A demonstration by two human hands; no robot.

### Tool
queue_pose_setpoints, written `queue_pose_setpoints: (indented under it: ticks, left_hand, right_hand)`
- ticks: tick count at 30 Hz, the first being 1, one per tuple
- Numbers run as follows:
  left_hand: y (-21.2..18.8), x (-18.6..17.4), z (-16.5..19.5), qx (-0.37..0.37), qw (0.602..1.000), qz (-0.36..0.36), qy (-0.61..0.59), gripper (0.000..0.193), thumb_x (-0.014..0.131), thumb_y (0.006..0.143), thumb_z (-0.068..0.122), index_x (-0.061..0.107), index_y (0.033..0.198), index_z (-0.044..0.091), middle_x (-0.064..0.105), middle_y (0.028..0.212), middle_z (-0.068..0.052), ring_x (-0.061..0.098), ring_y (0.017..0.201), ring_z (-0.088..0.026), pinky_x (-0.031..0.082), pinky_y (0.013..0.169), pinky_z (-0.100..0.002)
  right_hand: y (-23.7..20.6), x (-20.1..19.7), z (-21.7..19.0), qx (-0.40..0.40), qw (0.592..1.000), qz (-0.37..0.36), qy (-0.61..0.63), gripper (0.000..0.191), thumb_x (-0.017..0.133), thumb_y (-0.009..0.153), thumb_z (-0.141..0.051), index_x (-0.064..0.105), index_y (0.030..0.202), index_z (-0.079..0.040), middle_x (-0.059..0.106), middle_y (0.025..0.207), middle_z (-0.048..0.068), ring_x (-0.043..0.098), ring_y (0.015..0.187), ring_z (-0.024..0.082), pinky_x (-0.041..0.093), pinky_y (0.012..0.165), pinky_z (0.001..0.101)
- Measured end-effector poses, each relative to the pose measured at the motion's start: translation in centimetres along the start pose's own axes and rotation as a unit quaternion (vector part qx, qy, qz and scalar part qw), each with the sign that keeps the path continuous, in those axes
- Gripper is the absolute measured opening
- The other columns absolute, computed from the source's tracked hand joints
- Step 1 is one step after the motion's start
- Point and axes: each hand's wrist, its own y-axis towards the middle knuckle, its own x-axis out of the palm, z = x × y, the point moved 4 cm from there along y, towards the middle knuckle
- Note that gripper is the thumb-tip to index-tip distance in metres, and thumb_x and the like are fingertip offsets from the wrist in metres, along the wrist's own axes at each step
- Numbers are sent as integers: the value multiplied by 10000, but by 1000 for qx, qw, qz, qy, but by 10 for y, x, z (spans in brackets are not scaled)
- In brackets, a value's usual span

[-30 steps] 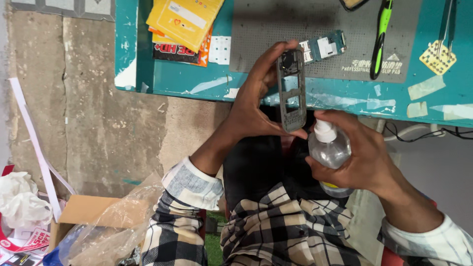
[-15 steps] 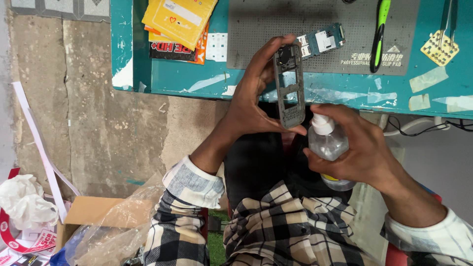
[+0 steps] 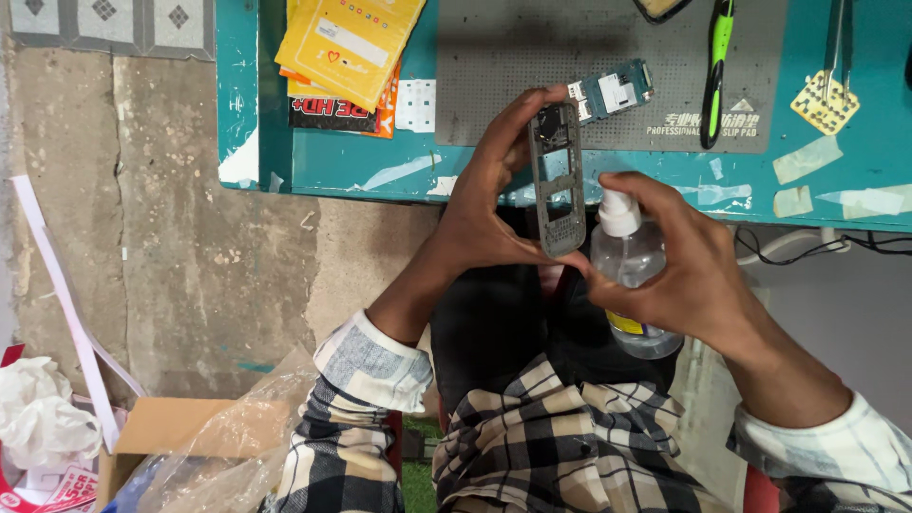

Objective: The person uses tweezers to remove a small white component from a circuit board. They then pick up a disassembled phone casing, spray it with a liquid from a bottle, and scrub the interior with a toothbrush.

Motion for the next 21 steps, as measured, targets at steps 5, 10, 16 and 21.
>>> queue_pose_setpoints:
  ticks: [5,10,16,21]
  left_hand:
    - [-2,-3,0,4,1000,-5,-4,1322,1085,669,203,204,1654,249,279,1701,-17,301,1560,-198,312,1328,-429]
    - [-3,-4,3,-3,1000,-2,-16,1298,1082,690,174,217,1656,239,284,1700,-16,297,1561,-193,296,1335,-424]
    - [-3,-6,7,0,1000,-6,-8,1302,1086,683,183,217,1651,239,289,1697,-15,287,1565,-191,289,1342,-424]
    - [-4,-6,7,-9,1000,-8,-4,1291,1083,689,193,218,1647,242,295,1697,-18,286,1568,-197,301,1343,-434]
  right_hand:
    - [6,2,-2,42,999,-19,9,878,906,661,-85,497,1438,-87,739,1128,150,758,1041,258,637,870,380]
    - [8,-3,-11,36,999,-8,5,903,914,649,-93,495,1448,-72,722,1188,154,747,1064,254,612,876,380]
    - [16,-2,-16,-6,1000,-22,-2,886,897,636,-72,517,1437,-63,693,1281,177,734,1116,275,608,906,384]
    - [16,0,-14,12,1000,-24,-6,851,903,661,-85,522,1422,-68,708,1247,156,745,1089,263,623,906,376]
